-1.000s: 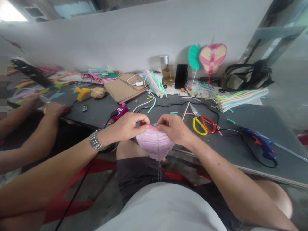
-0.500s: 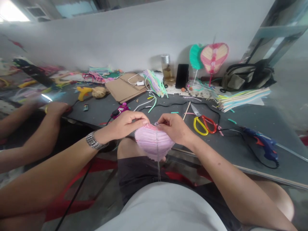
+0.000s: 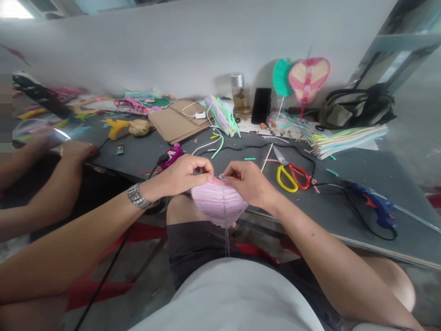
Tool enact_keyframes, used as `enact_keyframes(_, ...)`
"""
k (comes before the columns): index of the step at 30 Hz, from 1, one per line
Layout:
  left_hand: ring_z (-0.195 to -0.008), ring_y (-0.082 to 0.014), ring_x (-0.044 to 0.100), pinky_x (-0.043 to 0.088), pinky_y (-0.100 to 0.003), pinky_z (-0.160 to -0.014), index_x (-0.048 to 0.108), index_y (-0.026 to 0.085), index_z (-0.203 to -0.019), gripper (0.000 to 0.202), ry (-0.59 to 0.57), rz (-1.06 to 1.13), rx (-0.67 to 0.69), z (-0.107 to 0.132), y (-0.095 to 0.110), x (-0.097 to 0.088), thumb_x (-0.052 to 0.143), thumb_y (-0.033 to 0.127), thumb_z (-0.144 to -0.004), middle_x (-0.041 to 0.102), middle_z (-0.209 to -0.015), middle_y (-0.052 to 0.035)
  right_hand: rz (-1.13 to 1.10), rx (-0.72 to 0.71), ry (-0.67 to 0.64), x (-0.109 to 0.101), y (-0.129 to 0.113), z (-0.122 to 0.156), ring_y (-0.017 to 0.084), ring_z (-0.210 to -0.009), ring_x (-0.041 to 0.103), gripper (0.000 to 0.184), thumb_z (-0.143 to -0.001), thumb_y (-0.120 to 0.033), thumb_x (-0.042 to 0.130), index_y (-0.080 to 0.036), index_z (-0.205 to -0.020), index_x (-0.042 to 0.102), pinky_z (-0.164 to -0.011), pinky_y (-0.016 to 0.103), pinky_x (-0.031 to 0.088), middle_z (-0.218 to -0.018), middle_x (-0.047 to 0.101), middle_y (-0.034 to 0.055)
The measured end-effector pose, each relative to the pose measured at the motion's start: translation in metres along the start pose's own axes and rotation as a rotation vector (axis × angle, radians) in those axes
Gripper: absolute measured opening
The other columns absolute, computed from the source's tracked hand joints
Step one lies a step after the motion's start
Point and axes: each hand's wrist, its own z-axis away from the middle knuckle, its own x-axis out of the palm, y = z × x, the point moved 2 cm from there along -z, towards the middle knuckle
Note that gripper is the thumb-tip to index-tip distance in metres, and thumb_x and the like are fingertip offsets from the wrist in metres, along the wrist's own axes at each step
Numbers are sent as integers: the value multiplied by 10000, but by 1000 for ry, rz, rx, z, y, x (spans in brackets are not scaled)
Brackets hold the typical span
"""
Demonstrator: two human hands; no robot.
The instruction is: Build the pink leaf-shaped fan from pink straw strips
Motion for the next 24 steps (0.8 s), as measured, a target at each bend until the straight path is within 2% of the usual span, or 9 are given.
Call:
enact_keyframes(6, -641, -132, 575, 424, -261, -646, 645, 174, -712, 110, 76, -108, 103, 5, 2, 6, 584, 169, -803, 671, -685, -3, 35, -27, 15, 3, 3, -1, 111, -628, 494, 106, -791, -256, 681, -160, -747, 691, -597, 250, 357, -656, 638, -21)
enact_keyframes(10, -706, -154, 620, 455, -282, -703, 673, 168, -743, 120, 187, -112, 132, 12, -4, 9, 606, 192, -839, 708, -744, -33, 5, -23, 34, 2, 8, -3, 118, -642, 519, 135, -779, -285, 703, -155, -748, 714, -608, 255, 374, -672, 663, -11)
enact_keyframes(12, -750, -168, 657, 466, -282, -708, 724, 165, -811, 159, 191, -6, 70, 14, -9, 9, 612, 249, -888, 756, -815, -53, -56, -1, 43, 0, 12, -3, 127, -655, 540, 167, -762, -321, 738, -153, -764, 734, -607, 260, 381, -692, 680, 1)
enact_keyframes(14, -776, -182, 681, 470, -279, -690, 760, 162, -871, 235, 147, 138, -14, 17, -15, 10, 608, 330, -931, 782, -861, -68, -128, 31, 47, -2, 16, -3, 133, -656, 550, 220, -736, -364, 784, -152, -787, 749, -601, 262, 385, -706, 691, 9)
enact_keyframes(17, -793, -194, 686, 475, -274, -673, 774, 155, -932, 307, 110, 350, -112, 20, -19, 16, 639, 431, -933, 786, -905, -83, -211, 70, 61, -5, 23, -1, 134, -651, 548, 311, -713, -431, 834, -149, -823, 760, -595, 264, 390, -721, 696, 17)
enact_keyframes(20, -786, -184, 667, 472, -267, -676, 772, 159, -947, 303, 140, 502, -173, 22, -19, 27, 710, 450, -891, 775, -917, -76, -257, 55, 119, -7, 33, 7, 145, -703, 571, 354, -758, -487, 821, -163, -893, 776, -628, 269, 412, -794, 714, 29)
enact_keyframes(24, -789, -179, 656, 470, -264, -697, 794, 170, -915, 286, 214, 665, -236, 21, -21, 41, 758, 448, -857, 775, -901, -65, -316, -5, 232, -9, 50, 19, 159, -798, 606, 315, -848, -506, 766, -204, -936, 762, -707, 279, 450, -907, 733, 32)
